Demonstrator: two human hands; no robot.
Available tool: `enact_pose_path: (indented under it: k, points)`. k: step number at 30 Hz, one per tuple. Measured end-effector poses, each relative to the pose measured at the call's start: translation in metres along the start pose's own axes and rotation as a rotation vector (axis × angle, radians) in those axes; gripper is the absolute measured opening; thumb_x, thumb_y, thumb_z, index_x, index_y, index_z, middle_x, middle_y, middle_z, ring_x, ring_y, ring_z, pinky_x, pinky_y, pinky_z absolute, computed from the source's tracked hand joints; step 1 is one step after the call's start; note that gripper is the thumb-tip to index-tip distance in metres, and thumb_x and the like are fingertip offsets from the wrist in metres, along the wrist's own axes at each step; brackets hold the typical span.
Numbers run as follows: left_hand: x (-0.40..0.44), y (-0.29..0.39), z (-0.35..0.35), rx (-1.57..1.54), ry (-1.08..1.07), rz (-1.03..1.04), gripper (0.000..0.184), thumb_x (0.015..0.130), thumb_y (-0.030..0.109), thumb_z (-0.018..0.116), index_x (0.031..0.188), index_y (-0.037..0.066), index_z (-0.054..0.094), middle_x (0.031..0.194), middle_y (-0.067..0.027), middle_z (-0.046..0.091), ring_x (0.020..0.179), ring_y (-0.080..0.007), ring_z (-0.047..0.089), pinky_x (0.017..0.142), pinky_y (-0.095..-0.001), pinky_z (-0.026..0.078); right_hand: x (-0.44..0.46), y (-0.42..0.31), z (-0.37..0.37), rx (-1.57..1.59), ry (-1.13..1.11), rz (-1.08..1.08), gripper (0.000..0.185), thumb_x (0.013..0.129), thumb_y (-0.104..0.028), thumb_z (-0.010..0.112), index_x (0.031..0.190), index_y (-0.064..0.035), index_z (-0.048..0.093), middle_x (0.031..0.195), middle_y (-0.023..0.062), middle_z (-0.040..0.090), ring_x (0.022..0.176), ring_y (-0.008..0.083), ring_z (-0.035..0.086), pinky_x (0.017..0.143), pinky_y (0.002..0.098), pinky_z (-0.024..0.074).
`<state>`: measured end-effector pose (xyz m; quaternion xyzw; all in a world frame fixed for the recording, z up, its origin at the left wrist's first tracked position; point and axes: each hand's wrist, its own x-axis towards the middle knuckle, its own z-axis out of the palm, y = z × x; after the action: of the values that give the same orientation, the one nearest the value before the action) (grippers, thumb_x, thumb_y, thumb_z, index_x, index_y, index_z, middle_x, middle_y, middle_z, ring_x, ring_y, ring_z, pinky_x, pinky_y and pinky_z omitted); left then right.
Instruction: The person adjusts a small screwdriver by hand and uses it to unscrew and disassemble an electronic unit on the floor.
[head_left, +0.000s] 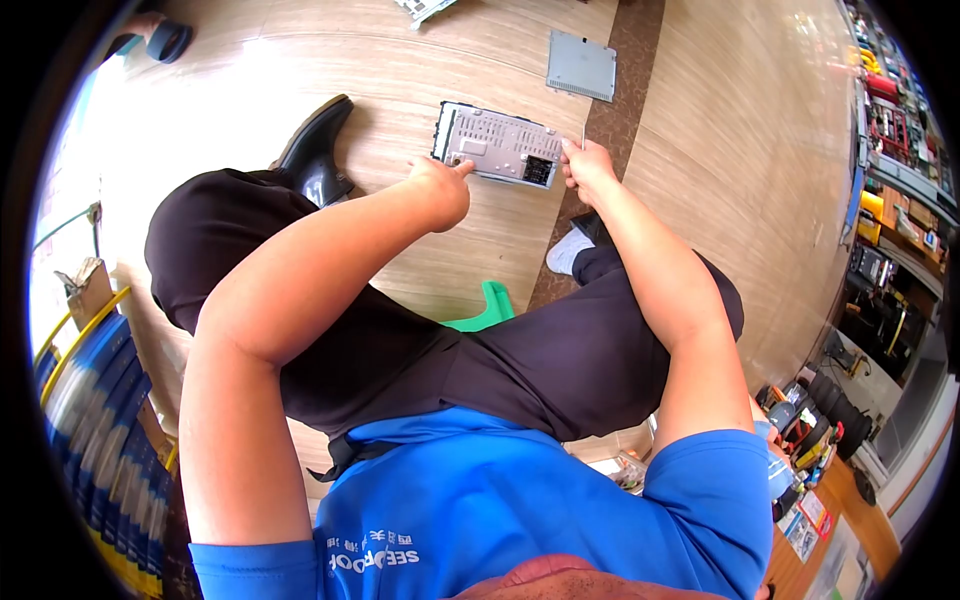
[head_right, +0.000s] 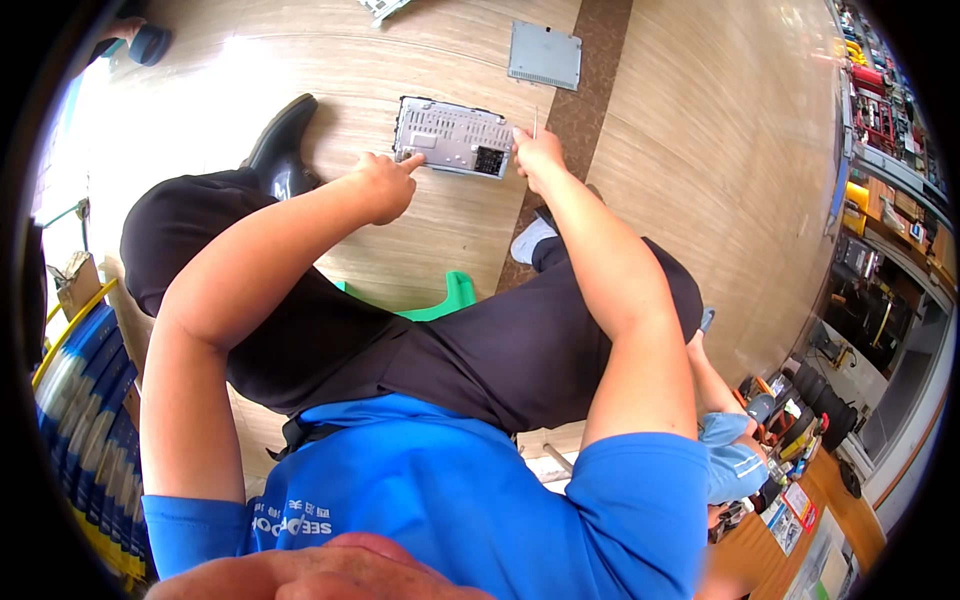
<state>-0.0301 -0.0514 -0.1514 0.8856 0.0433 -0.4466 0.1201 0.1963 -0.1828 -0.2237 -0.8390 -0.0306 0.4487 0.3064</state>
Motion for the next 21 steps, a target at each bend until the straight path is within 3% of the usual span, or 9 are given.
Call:
enact_pose_path:
  k: [4, 12, 14, 16, 19, 21]
  points:
    - [-0.001, -0.001, -0.005, 0.001, -0.037, 0.003, 0.045, 0.092, 0.016, 0.062, 0.136, 0.009, 0.062, 0.17, -0.0049, 0.016, 0.126, -0.0313, 0.06, 0.097, -0.0511, 0.049, 0.003, 0.007, -0.004, 0.074, -0.036, 0.033, 0.026, 0.103, -0.027, 0.059, 0.09, -0.0048, 0.059, 0.076, 0.0027, 0.057, 0.059, 0.0123, 0.05, 0.044, 0.0295, 0.0391]
    - [0.0, -0.001, -0.005, 0.006, -0.056, 0.0, 0.047, 0.091, 0.02, 0.066, 0.137, 0.011, 0.061, 0.17, -0.0037, 0.014, 0.127, -0.0311, 0.06, 0.095, -0.0498, 0.051, -0.001, 0.008, -0.012, 0.197, -0.141, 0.06, 0.026, 0.104, -0.032, 0.057, 0.1, -0.0056, 0.058, 0.081, 0.0014, 0.056, 0.06, 0.0108, 0.049, 0.045, 0.027, 0.0385]
    - [0.002, -0.002, -0.008, -0.094, -0.114, 0.003, 0.055, 0.091, 0.013, 0.067, 0.145, 0.012, 0.056, 0.171, -0.0026, 0.007, 0.135, -0.0396, 0.052, 0.105, -0.0618, 0.043, -0.005, 0.004, -0.014, 0.204, -0.139, 0.063, 0.026, 0.104, -0.031, 0.057, 0.1, -0.0054, 0.058, 0.08, 0.0014, 0.056, 0.06, 0.0106, 0.049, 0.045, 0.0268, 0.0382]
    - [0.002, -0.001, -0.008, -0.091, -0.109, -0.004, 0.055, 0.09, 0.013, 0.067, 0.144, 0.012, 0.056, 0.171, -0.002, 0.007, 0.135, -0.0384, 0.053, 0.105, -0.0607, 0.044, -0.008, -0.001, -0.017, 0.211, -0.137, 0.066, 0.026, 0.104, -0.031, 0.057, 0.099, -0.0052, 0.058, 0.08, 0.0014, 0.056, 0.06, 0.0104, 0.049, 0.045, 0.0267, 0.0378]
    - [0.005, -0.002, -0.005, -0.085, -0.11, -0.016, 0.054, 0.09, 0.012, 0.067, 0.144, 0.012, 0.057, 0.171, -0.0007, 0.007, 0.135, -0.0363, 0.054, 0.105, -0.0586, 0.044, -0.006, -0.008, -0.022, 0.074, -0.076, 0.017, 0.021, 0.101, -0.022, 0.061, 0.109, -0.0033, 0.06, 0.082, 0.0013, 0.057, 0.057, 0.0093, 0.048, 0.045, 0.025, 0.0369]
    - [0.005, -0.003, -0.003, -0.08, -0.117, -0.018, 0.054, 0.091, 0.012, 0.067, 0.144, 0.012, 0.057, 0.171, -0.0001, 0.007, 0.135, -0.0354, 0.054, 0.105, -0.0577, 0.045, 0.002, -0.009, -0.026, -0.082, -0.007, -0.133, 0.024, 0.095, -0.015, 0.063, 0.114, -0.0004, 0.064, 0.084, 0.0028, 0.059, 0.055, 0.0094, 0.047, 0.043, 0.0267, 0.0366]
